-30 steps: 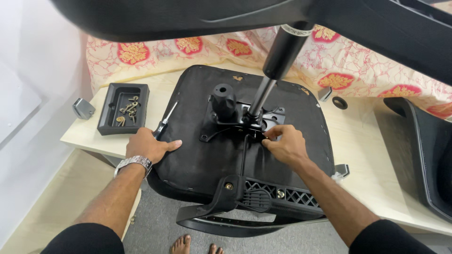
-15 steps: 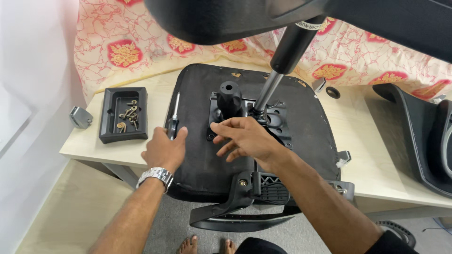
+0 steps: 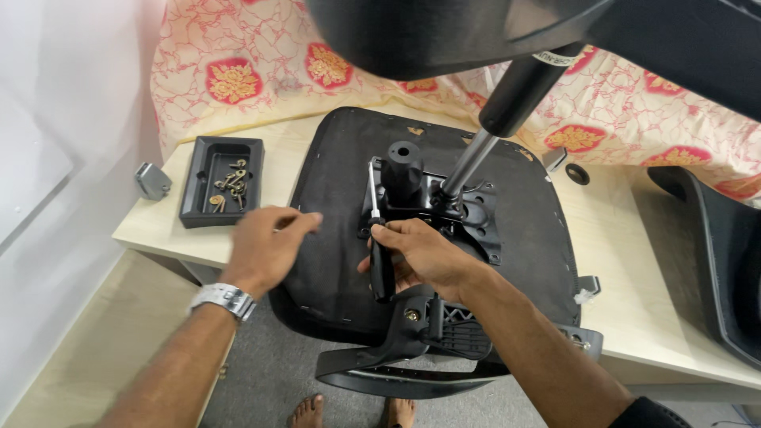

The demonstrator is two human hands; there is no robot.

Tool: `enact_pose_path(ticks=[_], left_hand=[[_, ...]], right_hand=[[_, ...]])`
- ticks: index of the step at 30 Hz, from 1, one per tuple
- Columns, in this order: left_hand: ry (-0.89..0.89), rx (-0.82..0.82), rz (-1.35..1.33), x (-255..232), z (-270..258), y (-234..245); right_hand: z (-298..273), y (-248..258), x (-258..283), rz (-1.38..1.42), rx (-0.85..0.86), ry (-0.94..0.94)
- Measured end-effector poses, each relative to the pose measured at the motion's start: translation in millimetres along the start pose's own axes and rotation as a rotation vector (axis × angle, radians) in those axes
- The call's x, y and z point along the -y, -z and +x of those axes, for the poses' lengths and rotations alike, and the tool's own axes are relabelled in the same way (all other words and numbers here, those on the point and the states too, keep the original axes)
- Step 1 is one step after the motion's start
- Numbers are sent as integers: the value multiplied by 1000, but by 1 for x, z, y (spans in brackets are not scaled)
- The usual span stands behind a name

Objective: The person attaches a black plastic bracket to the underside of an office chair seat using a screwdriver and multiple screws. They then position the chair's gas lift mechanism onto the seat and secure it with additional screws.

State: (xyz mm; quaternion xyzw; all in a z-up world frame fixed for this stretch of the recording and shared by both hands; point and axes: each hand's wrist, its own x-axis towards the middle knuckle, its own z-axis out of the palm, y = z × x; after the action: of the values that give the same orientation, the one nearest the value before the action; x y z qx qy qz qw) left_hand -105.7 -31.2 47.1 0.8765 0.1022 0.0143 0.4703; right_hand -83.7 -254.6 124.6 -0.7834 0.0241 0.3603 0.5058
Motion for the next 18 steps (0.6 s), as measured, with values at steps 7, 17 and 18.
enact_pose_path(ticks=[7, 17, 18], left_hand=[[37, -236, 647, 84, 31, 30], [7, -256, 710, 109, 15, 23], [-7, -274, 726, 110, 18, 25]], right_hand=[[-17, 25, -8, -21, 12, -16], [-15, 25, -18, -43, 52, 37], [-15, 25, -19, -60, 56, 46]])
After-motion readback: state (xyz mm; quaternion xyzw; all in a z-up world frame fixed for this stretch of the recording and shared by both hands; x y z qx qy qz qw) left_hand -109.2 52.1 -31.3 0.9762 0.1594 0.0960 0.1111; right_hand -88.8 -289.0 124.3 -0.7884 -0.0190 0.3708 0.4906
